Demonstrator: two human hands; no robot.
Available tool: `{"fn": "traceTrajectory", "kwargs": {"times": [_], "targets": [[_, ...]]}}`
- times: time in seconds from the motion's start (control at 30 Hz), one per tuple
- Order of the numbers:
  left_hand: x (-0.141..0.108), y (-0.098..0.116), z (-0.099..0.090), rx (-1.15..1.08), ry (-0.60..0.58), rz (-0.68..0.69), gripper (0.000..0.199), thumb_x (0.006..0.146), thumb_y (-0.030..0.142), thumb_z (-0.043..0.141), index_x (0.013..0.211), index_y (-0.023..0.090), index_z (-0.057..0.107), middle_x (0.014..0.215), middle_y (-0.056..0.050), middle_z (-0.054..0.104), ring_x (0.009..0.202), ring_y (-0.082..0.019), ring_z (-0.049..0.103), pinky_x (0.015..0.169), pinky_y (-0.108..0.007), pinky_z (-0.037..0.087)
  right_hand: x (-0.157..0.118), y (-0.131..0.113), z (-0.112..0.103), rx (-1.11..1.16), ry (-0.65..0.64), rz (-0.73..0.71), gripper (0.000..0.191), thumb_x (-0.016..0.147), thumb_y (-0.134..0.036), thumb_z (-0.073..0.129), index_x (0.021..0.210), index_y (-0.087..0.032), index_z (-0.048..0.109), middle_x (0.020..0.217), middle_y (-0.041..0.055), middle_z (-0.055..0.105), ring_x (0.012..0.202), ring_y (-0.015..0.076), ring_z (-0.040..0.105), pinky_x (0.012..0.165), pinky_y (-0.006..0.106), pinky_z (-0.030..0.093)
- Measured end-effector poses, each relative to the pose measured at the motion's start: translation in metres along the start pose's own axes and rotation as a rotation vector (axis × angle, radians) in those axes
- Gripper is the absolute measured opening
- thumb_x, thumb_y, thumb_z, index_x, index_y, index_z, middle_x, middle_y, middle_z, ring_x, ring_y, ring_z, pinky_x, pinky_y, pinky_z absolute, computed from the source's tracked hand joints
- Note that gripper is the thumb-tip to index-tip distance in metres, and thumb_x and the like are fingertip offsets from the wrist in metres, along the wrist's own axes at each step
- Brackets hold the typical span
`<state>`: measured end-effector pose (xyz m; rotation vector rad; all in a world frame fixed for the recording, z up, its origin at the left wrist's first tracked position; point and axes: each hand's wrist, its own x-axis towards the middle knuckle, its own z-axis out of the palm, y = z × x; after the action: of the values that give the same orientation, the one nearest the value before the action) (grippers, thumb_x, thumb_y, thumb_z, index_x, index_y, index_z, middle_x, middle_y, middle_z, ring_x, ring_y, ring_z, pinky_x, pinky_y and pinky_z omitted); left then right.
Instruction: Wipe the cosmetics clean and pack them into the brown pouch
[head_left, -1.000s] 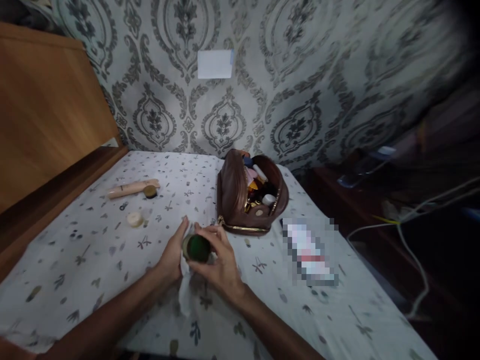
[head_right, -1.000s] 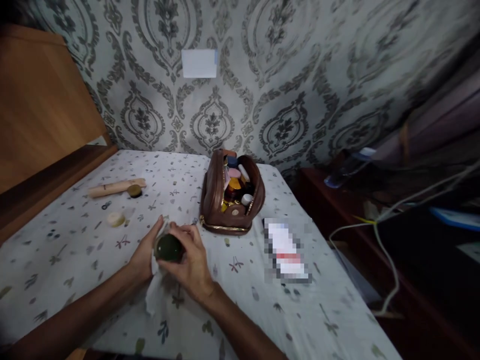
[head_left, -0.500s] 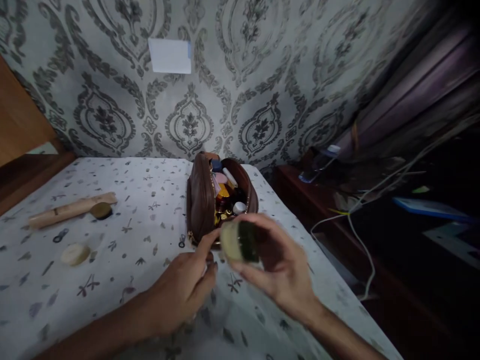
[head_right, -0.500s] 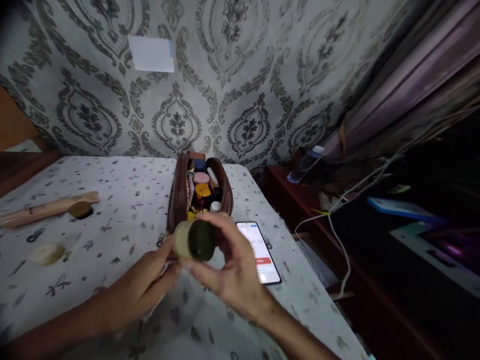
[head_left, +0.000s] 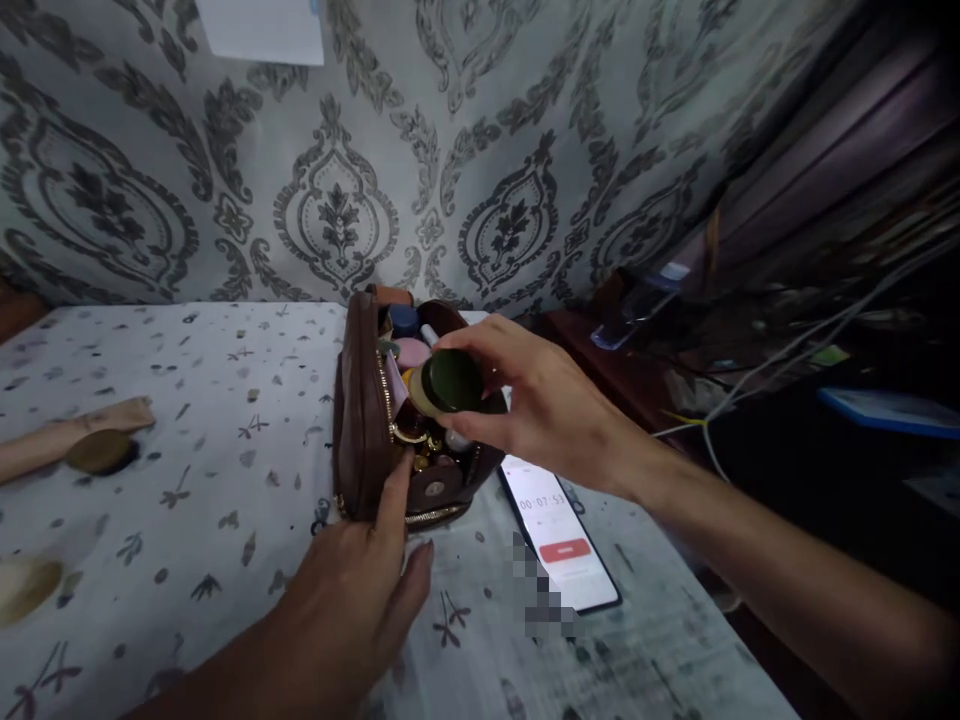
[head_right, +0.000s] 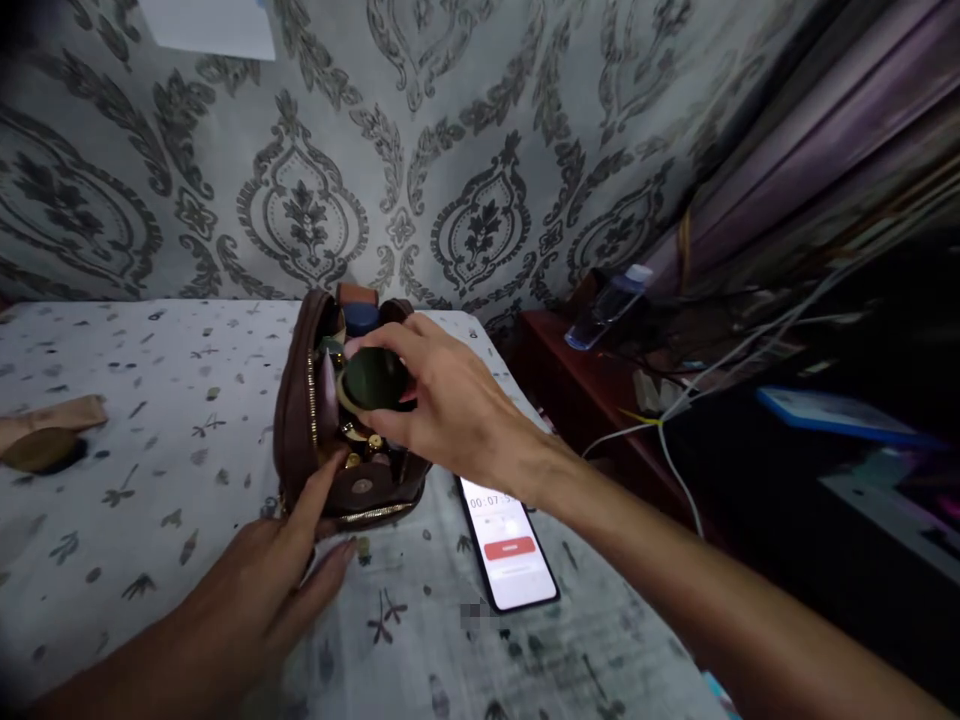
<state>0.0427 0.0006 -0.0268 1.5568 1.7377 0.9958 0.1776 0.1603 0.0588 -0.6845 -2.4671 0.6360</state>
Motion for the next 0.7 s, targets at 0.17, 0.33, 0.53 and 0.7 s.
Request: {"fn": "traceTrajectory", "kwargs": {"times": [0.17, 0.33, 0.53, 0.7], "targets": [[-0.003, -0.007, -0.004, -0.047, -0.031, 0.02, 0.061, 0.089, 0.035, 0.057, 0.148, 0.023, 0.046, 0.071, -0.006, 0.072, 0.057, -0.021, 0.061, 0.058, -0.028, 0.047, 0.018, 0.002, -0.003, -0.216, -0.289, -0.14, 0.023, 0.076, -0.019, 0.071, 0.099, -0.018, 0.068, 0.092, 0.0018, 0.063, 0.08, 0.0147, 0.058, 0.072, 0.026, 0.042], [-0.008, -0.012, -0.002, -0.103, 0.006, 0.05, 0.059, 0.088, 0.035, 0.059, 0.146, 0.025, 0.05, 0.06, -0.002, 0.065, 0.051, -0.02, 0.055, 0.055, -0.027, 0.044, 0.028, 0.0, 0.005, -0.28, -0.402, -0.106, 0.018, 0.074, -0.018, 0.074, 0.091, -0.018, 0.068, 0.092, 0.0026, 0.066, 0.085, 0.0176, 0.061, 0.074, 0.027, 0.042], [-0.005, -0.01, -0.003, -0.148, -0.043, -0.003, 0.066, 0.086, 0.034, 0.061, 0.149, 0.024, 0.045, 0.074, -0.007, 0.072, 0.058, -0.021, 0.061, 0.061, -0.029, 0.048, 0.031, -0.003, 0.011, -0.24, -0.365, -0.066, 0.025, 0.07, -0.021, 0.078, 0.094, -0.017, 0.071, 0.097, 0.0025, 0.067, 0.086, 0.0176, 0.063, 0.072, 0.027, 0.043], [0.003, 0.006, -0.01, -0.256, -0.015, -0.166, 0.075, 0.075, 0.038, 0.072, 0.145, 0.022, 0.051, 0.081, -0.007, 0.073, 0.077, -0.026, 0.066, 0.069, -0.031, 0.05, 0.031, 0.0, 0.009, -0.22, -0.412, -0.061, 0.022, 0.075, -0.023, 0.073, 0.095, -0.016, 0.07, 0.088, 0.0015, 0.066, 0.079, 0.0151, 0.059, 0.068, 0.026, 0.039]]}}
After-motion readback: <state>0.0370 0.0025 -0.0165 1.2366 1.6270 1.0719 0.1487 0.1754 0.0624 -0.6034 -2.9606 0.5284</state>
